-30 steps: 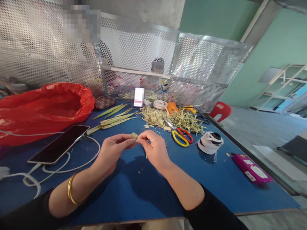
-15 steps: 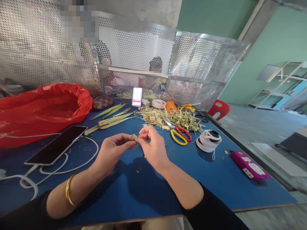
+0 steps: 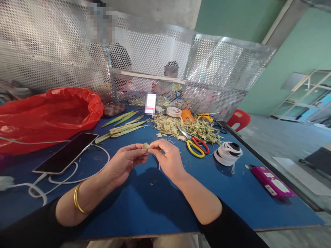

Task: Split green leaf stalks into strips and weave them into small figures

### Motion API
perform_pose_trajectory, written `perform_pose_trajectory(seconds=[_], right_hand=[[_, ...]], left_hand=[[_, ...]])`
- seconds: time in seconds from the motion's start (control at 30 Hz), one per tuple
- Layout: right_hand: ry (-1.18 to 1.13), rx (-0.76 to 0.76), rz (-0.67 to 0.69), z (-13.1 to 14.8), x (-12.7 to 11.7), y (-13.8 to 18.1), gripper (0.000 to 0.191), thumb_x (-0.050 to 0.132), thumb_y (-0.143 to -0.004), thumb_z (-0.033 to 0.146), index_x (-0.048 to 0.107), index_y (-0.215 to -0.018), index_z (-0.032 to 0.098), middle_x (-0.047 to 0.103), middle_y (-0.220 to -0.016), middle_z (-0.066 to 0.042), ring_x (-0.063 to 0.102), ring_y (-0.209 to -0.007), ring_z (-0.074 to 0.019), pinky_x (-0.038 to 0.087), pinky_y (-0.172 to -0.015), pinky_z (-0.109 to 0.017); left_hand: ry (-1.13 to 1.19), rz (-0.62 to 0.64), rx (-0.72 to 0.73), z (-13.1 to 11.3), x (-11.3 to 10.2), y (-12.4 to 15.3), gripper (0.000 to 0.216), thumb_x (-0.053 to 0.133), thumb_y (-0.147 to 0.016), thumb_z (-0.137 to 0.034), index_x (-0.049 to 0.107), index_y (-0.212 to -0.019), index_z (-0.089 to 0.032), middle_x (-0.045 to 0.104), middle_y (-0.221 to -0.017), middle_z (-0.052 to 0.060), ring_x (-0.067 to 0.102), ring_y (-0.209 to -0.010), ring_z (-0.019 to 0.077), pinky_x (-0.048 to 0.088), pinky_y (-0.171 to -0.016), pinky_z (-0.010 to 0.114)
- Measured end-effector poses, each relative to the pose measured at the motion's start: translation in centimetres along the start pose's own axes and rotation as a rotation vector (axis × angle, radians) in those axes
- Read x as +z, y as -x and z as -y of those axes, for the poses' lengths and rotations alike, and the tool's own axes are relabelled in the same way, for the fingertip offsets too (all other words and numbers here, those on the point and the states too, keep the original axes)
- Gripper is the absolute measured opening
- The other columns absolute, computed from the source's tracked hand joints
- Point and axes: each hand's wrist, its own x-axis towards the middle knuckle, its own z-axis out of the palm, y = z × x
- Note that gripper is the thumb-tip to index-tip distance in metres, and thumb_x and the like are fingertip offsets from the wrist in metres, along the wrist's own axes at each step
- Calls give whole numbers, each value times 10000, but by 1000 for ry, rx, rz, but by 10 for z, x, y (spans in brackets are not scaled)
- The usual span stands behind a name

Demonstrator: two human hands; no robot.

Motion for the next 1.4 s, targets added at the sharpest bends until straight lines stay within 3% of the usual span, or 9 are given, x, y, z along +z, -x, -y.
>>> perform_pose_trajectory(seconds=[0.17, 0.37, 0.53, 0.67, 0.8, 0.9, 1.07, 1.2, 1.4], right_hand=[[4, 0, 0, -1, -2, 0, 89, 597, -814, 204, 609, -726, 214, 615, -754, -8, 568, -721, -151, 458, -704, -280], [-37, 108, -22, -2, -2, 1, 71, 619, -786, 222, 591, -723, 204, 633, -741, -16, 585, -710, -161, 470, -689, -288], [-30, 147, -25, -3, -1, 1, 73, 622, -776, 212, 580, -717, 200, 615, -695, -1, 576, -661, -150, 466, -649, -280], [-40, 125, -19, -3, -1, 0, 64, 618, -792, 224, 572, -753, 201, 604, -711, 1, 580, -669, -145, 478, -654, -278], [-61, -43, -18, -2, -2, -1, 31, 618, -809, 203, 592, -826, 206, 592, -883, -25, 599, -767, -139, 500, -726, -282], [5, -142, -27, -2, -3, -1, 62, 612, -817, 157, 609, -784, 210, 585, -853, -23, 593, -804, -146, 494, -757, -289], [61, -175, -19, -4, -4, 0, 79, 610, -825, 148, 637, -794, 215, 603, -827, -25, 594, -789, -150, 490, -749, -289], [76, -181, -31, -5, -5, -1, 106, 602, -826, 134, 637, -762, 211, 610, -807, -19, 591, -769, -145, 478, -736, -277], [167, -149, 22, -3, -7, -1, 112, 598, -830, 156, 616, -730, 203, 606, -812, -24, 574, -780, -154, 453, -747, -285]], left_hand=[[-102, -26, 92, 1, 2, 1, 135, 746, -592, -236, 695, -679, -146, 682, -655, 17, 610, -581, 111, 471, -617, 226], [-315, -32, 288, 2, 4, 2, 127, 697, -670, -265, 734, -733, -161, 722, -703, 37, 644, -653, 151, 507, -667, 248], [-426, -1, 324, 5, 2, 1, 134, 695, -673, -252, 746, -764, -169, 730, -748, 39, 649, -706, 168, 506, -702, 252], [-374, -1, 293, 5, 2, 1, 146, 694, -678, -278, 735, -747, -156, 707, -677, 32, 623, -649, 144, 490, -655, 230], [-218, 34, 149, 2, 1, 1, 166, 692, -688, -294, 707, -719, -131, 664, -616, 26, 576, -576, 105, 452, -586, 195], [-112, 65, 42, 1, -1, 1, 155, 681, -697, -276, 684, -683, -122, 638, -613, 21, 559, -564, 91, 441, -572, 186], [-25, 99, -49, 3, -3, 1, 133, 661, -708, -250, 683, -689, -120, 631, -650, 23, 562, -571, 89, 447, -567, 192], [-88, 96, -21, 3, -4, -1, 161, 681, -698, -276, 710, -745, -126, 665, -679, 39, 588, -593, 108, 451, -559, 202], [-265, 34, 148, 2, -2, -2, 174, 707, -681, -290, 733, -748, -132, 701, -663, 46, 610, -606, 114, 472, -600, 204]])
